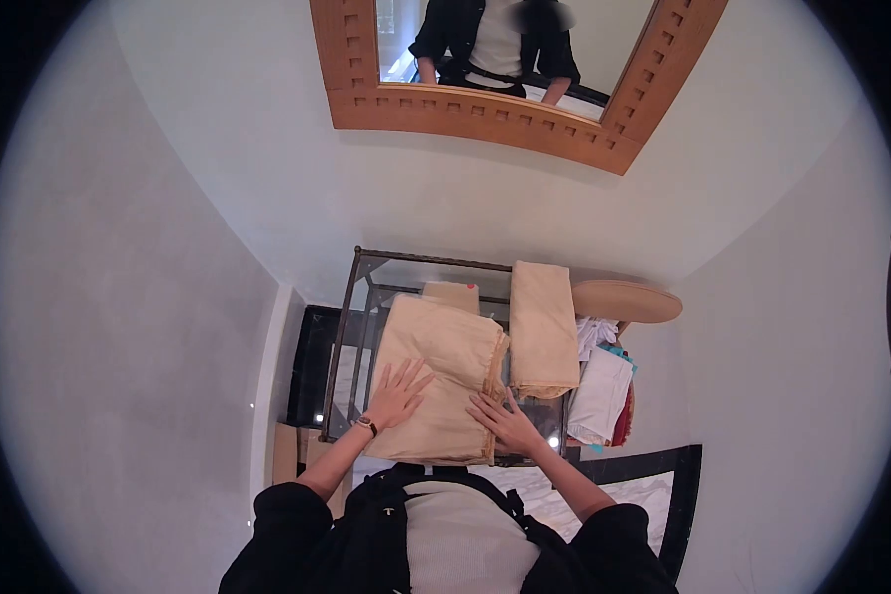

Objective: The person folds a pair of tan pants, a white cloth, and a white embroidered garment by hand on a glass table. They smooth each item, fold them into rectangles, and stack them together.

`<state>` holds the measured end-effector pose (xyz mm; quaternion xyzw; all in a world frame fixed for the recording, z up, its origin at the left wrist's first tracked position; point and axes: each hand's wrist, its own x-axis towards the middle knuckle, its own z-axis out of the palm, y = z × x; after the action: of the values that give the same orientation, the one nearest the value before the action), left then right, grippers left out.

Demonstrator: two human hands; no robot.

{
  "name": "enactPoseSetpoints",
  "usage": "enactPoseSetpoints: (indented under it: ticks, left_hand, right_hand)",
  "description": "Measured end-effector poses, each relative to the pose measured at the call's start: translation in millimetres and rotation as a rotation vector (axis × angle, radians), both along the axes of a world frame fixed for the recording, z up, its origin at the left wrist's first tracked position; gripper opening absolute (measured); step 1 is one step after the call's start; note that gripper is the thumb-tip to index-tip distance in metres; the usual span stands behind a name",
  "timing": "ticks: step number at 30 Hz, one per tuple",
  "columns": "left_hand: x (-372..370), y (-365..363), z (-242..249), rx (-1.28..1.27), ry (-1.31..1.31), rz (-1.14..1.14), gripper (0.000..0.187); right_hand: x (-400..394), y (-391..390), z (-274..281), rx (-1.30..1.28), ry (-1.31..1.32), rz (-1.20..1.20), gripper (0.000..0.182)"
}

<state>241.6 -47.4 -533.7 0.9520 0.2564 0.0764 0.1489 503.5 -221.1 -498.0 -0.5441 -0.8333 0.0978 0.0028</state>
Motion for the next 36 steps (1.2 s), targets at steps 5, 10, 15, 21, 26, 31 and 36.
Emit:
enactPoseSetpoints:
  ticks: [5,10,15,21,26,31,36]
  left_hand:
    - [-4.1,17.0,-1.7,-0.372,-0.275,0.116,0.034]
    - [-19.0,36.1,-2.5,-1.011,-0.459,0.349,0.03]
    - [-27.8,66.4,6.4,-1.452,-0.403,0.433,0.057]
    - [-33.8,92.7,-7.2,-1.769,-0.583,0.586,0.066]
    - [-27.1,78.2,-45.0,-0.871,-0.402,0.43,0.043]
    - [1.9,61.2,-0.5,-0.274,-0.327,0.48,0.026]
    - [25.0,79.3,-5.7,-0.175,-0.217,0.499,0.027]
  right_hand:
    - [-0.5,2.3,3.6,0.048,0.068,-0.01,0.096]
    - [6.9,16.0,-15.7,0.111,0.375,-0.131,0.062]
    - [2.8,41.5,-31.3,0.202,0.616,-0.693,0.035]
    - [-0.6,85.5,-25.7,0.021,0.662,-1.304,0.06]
    - [7.2,80.5,-33.6,0.106,0.713,-1.151,0.058]
    - [-0.7,70.5,-8.9,0.216,0.639,-1.101,0.054]
    - [-3.0,84.7,-34.7,0.305,0.513,-1.259,0.051]
